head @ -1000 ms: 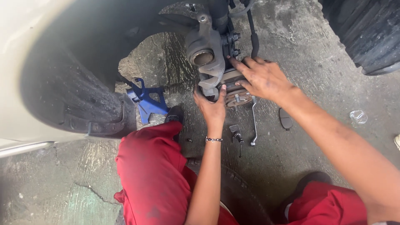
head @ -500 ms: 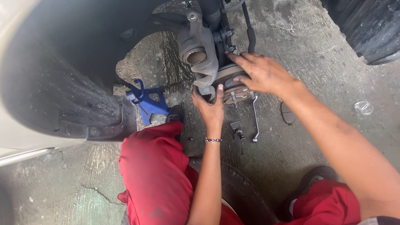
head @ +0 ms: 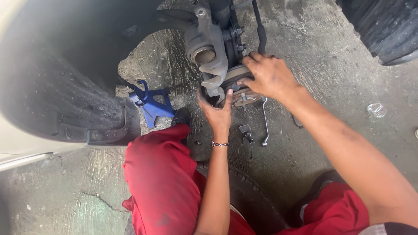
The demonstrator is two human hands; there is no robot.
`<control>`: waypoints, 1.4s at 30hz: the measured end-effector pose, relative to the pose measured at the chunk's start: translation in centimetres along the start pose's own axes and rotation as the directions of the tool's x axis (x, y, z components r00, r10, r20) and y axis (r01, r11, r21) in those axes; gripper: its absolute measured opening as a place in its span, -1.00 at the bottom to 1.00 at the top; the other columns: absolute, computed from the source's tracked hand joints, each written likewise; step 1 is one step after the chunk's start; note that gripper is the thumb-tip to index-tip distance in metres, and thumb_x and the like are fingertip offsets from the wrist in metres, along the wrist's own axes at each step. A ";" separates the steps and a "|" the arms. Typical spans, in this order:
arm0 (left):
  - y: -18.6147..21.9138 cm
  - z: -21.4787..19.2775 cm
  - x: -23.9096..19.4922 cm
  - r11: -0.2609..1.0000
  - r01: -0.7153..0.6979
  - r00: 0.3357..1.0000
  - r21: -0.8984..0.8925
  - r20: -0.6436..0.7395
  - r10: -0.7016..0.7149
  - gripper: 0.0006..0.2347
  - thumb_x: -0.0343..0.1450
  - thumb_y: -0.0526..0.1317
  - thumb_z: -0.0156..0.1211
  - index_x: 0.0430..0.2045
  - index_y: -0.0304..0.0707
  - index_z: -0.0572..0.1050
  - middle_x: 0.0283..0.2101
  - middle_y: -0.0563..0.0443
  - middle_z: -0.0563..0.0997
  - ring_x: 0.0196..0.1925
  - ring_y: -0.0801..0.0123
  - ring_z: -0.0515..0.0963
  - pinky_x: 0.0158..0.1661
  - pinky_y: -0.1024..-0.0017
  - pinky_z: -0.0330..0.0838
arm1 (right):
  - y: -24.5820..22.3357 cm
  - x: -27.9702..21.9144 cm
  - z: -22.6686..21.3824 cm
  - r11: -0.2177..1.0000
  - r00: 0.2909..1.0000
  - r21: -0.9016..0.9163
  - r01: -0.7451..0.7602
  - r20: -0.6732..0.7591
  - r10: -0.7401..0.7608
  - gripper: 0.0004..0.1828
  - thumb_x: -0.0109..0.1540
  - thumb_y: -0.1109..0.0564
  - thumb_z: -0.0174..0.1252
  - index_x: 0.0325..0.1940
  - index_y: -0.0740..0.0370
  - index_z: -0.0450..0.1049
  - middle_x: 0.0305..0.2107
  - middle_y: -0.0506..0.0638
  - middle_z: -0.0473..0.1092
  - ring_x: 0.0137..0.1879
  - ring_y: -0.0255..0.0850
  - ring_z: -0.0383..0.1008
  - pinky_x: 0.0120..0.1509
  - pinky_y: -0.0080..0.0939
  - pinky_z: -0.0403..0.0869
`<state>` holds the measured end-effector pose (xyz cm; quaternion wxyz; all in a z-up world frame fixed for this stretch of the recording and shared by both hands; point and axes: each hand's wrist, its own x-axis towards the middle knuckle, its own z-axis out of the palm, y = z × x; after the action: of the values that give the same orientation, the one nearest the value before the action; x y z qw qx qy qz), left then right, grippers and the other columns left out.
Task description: The person is working on a car's brake assembly, specifically handling the brake caliper and rotor. They use their hands to manipulate the caliper, attempting to align or install it onto the rotor. Tools and a jack stand are visible on the ground nearby.
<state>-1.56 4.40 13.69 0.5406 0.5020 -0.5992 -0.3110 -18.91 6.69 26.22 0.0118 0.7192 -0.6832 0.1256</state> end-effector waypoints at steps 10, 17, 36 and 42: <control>-1.8 -0.2 -0.3 0.993 -0.090 0.996 0.080 0.030 0.088 -0.05 0.19 0.08 0.56 0.34 -0.60 0.15 0.36 -0.47 0.31 0.43 -0.19 0.27 0.41 0.01 0.12 | -3.2 0.8 -0.1 0.979 0.987 -0.123 -0.162 -0.040 0.158 0.09 -0.07 -0.48 0.43 0.16 0.47 0.39 0.02 0.42 0.38 0.19 0.25 0.37 0.19 0.31 0.38; -0.2 -0.5 -0.1 0.981 -0.176 0.984 0.076 0.037 0.174 -0.09 0.24 0.06 0.56 0.35 -0.56 0.16 0.40 -0.45 0.31 0.47 -0.17 0.27 0.45 0.02 0.14 | 0.3 -0.8 0.3 0.989 0.991 0.095 0.116 -0.071 -0.110 -0.23 0.19 0.00 0.32 0.43 0.33 0.32 0.08 0.28 0.41 0.21 0.16 0.40 0.38 0.23 0.37; -1.0 0.0 -0.4 0.999 -0.033 0.999 0.041 0.033 0.031 -0.04 0.21 0.12 0.53 0.35 -0.62 0.13 0.34 -0.48 0.30 0.43 -0.22 0.30 0.38 0.05 0.18 | -1.2 -1.8 1.3 0.977 0.964 0.136 -0.166 -0.188 0.190 0.12 0.09 -0.22 0.46 0.54 0.30 0.09 0.08 0.36 0.32 0.25 0.25 0.30 0.31 0.29 0.28; -1.3 -0.1 -0.3 0.998 -0.057 0.998 0.023 0.029 0.056 -0.06 0.22 0.11 0.52 0.34 -0.62 0.15 0.32 -0.46 0.32 0.42 -0.21 0.31 0.39 0.06 0.18 | 0.1 -1.5 1.4 0.955 0.955 0.206 -0.213 -0.161 0.248 0.24 0.03 -0.32 0.50 0.53 0.31 0.02 0.11 0.47 0.26 0.27 0.35 0.27 0.33 0.34 0.26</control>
<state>-1.10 4.34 12.43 0.5347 0.4869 -0.6244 -0.2953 -18.80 7.90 24.54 -0.0070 0.6174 -0.7438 0.2559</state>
